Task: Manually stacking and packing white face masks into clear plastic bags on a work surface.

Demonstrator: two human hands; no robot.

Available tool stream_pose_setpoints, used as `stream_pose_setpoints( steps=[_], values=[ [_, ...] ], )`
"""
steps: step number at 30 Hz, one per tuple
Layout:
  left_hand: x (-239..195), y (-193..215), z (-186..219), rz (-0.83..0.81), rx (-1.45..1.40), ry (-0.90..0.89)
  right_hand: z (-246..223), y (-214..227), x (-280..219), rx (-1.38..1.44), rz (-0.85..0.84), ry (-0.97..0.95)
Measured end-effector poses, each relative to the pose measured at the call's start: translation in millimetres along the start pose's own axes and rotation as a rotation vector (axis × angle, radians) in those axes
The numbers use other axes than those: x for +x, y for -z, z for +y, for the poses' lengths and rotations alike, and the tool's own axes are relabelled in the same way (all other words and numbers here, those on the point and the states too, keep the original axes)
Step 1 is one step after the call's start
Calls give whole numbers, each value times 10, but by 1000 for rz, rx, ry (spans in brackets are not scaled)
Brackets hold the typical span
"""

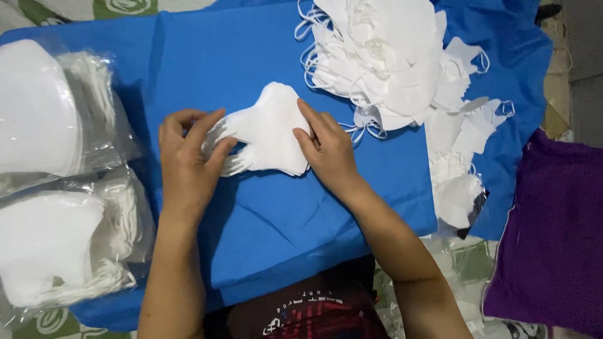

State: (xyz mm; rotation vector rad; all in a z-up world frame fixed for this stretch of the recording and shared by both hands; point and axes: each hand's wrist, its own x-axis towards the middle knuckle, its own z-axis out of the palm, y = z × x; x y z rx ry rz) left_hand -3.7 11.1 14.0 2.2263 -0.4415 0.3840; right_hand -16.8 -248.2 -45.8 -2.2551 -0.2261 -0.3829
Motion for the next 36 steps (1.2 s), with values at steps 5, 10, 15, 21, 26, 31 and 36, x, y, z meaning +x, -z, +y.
stream_pose_setpoints(
  steps=[5, 10, 15, 21, 26, 31, 36],
  values=[
    [-34, -176, -68, -65, -51, -14, -43, 17, 15, -29, 1, 19],
    [-21, -220, -97, -66, -122, 72, -48, -2, -6, -63, 13, 35],
    [-1, -250, -144, -94, -131, 22, -95, 38, 34, 9, 96, 53],
    [-21, -225, -193, -158, -97, -42, -115, -2, 14, -98, 53, 51],
    [-25, -230, -172, -159, -80, 9, -195, 463, 184, -22, 150, 20],
    [-42, -188, -147, -241, -1, 16, 52, 1329, 449, 0, 350, -233],
    [-36, -180, -130, -247, -15, 22, 842, 1639, 695, -446, 57, -52]
  ],
)
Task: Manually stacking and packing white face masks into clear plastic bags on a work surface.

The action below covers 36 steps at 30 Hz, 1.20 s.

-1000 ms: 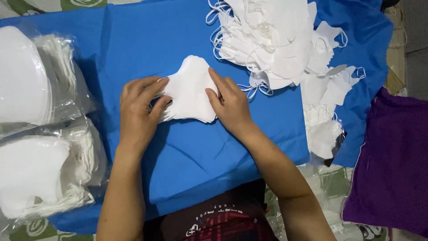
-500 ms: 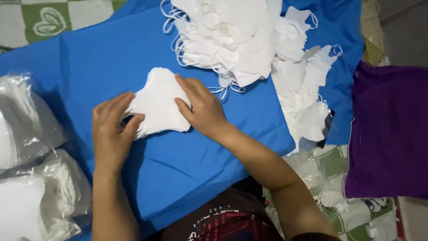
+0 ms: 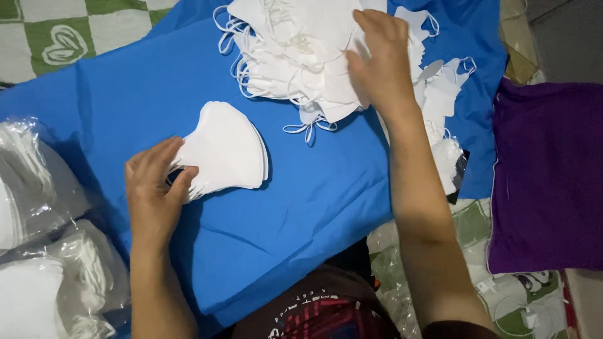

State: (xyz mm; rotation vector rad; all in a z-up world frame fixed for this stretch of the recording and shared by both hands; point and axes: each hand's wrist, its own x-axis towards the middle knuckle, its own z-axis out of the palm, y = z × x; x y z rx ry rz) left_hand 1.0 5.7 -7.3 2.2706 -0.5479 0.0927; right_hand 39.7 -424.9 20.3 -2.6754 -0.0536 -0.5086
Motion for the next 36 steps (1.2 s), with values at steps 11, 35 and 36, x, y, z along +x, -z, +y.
stream_pose_setpoints(
  steps=[11, 35, 36],
  values=[
    [-2, -34, -58, 27, 2, -51, 183, -264, 97, 7, -97, 59],
    [-121, 165, 249, 86, -764, 46, -1803, -131, -836, 795, 43, 503],
    [-125, 135, 201, 29, -913, 85, -1791, -208, -871, 786, 69, 505]
  ],
)
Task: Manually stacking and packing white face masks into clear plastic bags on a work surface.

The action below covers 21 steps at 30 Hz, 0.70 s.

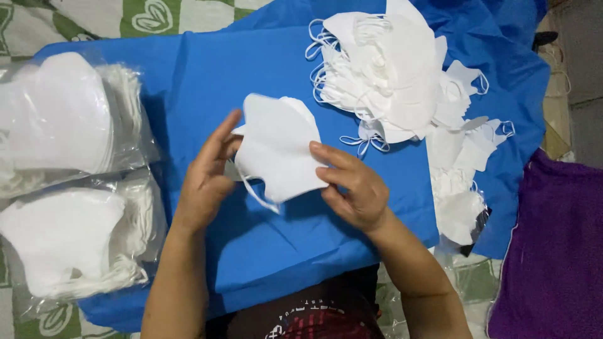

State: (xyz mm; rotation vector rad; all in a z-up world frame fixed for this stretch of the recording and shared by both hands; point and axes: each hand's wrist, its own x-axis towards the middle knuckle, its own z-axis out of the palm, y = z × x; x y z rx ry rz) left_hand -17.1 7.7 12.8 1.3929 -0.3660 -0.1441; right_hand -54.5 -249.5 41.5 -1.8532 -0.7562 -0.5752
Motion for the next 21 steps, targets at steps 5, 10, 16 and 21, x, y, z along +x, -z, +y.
stream_pose_setpoints(
  steps=[5, 10, 16, 21],
  values=[
    [46, -49, 198, 203, 185, -4, 134, -171, -248, -196, 109, -12],
    [68, -9, 182, 353, 381, -9, 176, -247, -469, -315, 56, -81],
    [95, 7, -18, 353, 657, -64, 240, -294, -455, -398, -85, -60],
    [100, 95, -142, 299, 885, -114, 175, -218, -410, -463, -155, -170]
  ],
)
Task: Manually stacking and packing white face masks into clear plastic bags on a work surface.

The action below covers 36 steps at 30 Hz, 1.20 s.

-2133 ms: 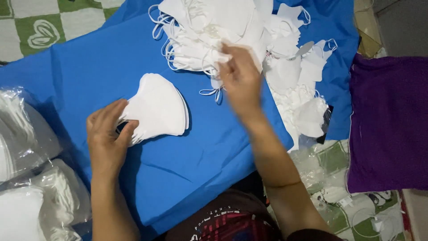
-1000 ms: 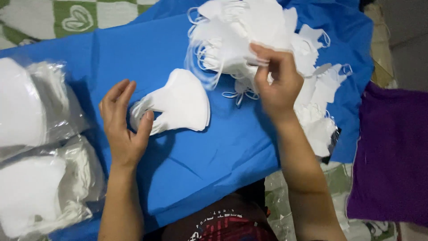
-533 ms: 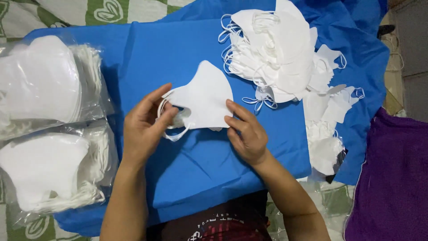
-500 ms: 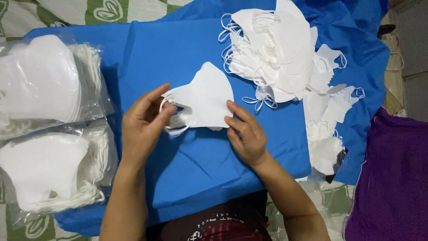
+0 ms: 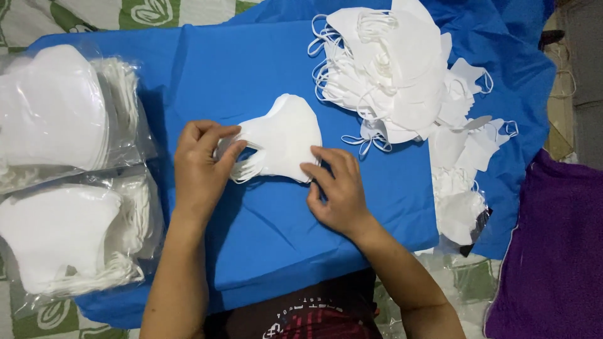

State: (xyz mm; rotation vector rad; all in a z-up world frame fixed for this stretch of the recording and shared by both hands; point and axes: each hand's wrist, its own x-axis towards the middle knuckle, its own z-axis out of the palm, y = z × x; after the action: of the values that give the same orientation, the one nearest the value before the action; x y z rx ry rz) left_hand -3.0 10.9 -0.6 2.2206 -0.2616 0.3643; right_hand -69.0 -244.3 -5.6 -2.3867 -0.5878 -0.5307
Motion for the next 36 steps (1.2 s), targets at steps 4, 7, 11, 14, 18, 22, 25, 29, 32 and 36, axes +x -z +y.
stream_pose_setpoints(
  steps=[4, 7, 11, 14, 18, 22, 25, 29, 32, 36],
  values=[
    [83, 25, 139, 57, -14, -132, 72, 73, 100, 149, 25, -137],
    [205, -99, 271, 34, 79, -169, 105, 60, 239, 193, -90, -261],
    [372, -280, 427, -231, 326, -53, 212, -73, 281, 76, -204, -254],
    [446, -432, 319, -356, 435, 0, 265, -147, 178, 99, -222, -250],
    [560, -592, 53, -502, 375, 126, 301, -168, 129, 162, -248, -268],
    [525, -437, 178, -578, 296, 108, 322, -160, 129, 247, -229, -277],
    [264, -232, 386, -435, 105, -92, 262, -113, 141, 404, -142, -296],
    [-59, -196, 444, -200, 147, -402, 146, -120, 129, 484, 21, -115],
    [-131, -217, 454, -132, 223, -443, 143, -204, 102, 489, 12, -94],
    [-164, -222, 499, -100, 271, -425, 197, -199, 110, 535, -9, -117]
  ],
)
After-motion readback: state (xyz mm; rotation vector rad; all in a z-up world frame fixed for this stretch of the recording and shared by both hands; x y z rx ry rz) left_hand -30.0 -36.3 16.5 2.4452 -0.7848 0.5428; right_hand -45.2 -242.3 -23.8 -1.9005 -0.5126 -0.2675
